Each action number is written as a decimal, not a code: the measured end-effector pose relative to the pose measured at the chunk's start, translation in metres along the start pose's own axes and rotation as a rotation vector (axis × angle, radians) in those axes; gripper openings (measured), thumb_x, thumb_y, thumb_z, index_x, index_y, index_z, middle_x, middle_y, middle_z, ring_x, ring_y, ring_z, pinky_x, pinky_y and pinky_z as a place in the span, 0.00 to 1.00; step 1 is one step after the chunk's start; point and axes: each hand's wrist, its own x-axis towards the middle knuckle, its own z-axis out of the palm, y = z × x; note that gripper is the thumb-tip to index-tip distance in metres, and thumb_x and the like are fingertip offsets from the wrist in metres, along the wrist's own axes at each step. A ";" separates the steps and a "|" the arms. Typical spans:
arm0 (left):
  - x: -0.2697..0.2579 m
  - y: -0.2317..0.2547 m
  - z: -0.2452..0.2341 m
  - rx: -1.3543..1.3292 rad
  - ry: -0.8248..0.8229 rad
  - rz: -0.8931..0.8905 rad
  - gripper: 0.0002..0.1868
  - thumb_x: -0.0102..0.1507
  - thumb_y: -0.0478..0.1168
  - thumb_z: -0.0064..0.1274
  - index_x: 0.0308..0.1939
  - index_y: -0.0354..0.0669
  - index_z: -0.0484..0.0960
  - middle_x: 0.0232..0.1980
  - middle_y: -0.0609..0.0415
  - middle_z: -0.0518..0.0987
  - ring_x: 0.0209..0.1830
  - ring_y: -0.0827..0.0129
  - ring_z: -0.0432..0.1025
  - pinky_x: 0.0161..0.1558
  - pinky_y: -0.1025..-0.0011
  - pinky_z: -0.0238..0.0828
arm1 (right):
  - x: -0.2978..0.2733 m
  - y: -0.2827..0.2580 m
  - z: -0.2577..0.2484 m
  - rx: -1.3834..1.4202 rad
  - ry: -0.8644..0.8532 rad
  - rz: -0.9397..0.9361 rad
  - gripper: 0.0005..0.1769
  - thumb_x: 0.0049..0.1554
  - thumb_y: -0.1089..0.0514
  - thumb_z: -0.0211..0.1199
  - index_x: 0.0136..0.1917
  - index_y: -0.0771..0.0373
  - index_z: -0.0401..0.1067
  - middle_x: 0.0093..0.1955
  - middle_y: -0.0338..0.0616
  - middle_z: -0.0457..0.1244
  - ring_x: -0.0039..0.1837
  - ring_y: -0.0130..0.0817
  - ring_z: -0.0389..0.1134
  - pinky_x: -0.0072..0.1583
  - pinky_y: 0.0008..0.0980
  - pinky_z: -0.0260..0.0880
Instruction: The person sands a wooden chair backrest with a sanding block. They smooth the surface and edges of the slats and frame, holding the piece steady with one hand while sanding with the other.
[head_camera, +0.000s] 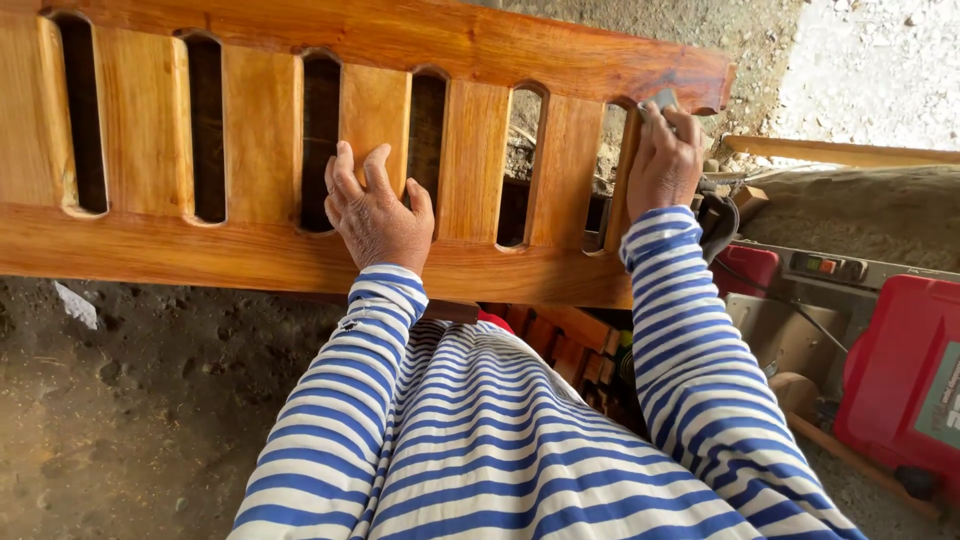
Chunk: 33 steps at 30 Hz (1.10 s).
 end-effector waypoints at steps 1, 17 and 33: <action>0.001 -0.001 0.000 0.000 -0.006 -0.002 0.29 0.55 0.45 0.61 0.60 0.54 0.72 0.69 0.47 0.60 0.70 0.44 0.59 0.54 0.51 0.65 | 0.007 -0.001 -0.001 -0.029 -0.020 0.032 0.13 0.68 0.62 0.56 0.61 0.65 0.79 0.53 0.54 0.66 0.58 0.50 0.69 0.58 0.45 0.70; 0.002 0.004 -0.004 0.000 0.002 0.000 0.29 0.54 0.44 0.62 0.59 0.55 0.73 0.68 0.47 0.61 0.69 0.45 0.59 0.54 0.51 0.64 | -0.006 0.024 -0.011 -0.058 0.003 0.006 0.13 0.67 0.61 0.56 0.61 0.62 0.78 0.47 0.48 0.61 0.51 0.47 0.65 0.54 0.45 0.69; 0.003 0.003 -0.002 0.020 0.017 0.007 0.30 0.53 0.44 0.64 0.59 0.54 0.73 0.68 0.46 0.62 0.69 0.45 0.60 0.54 0.52 0.65 | -0.088 0.008 -0.050 -0.019 -0.032 0.056 0.18 0.62 0.64 0.64 0.65 0.63 0.77 0.51 0.50 0.64 0.55 0.50 0.70 0.54 0.42 0.74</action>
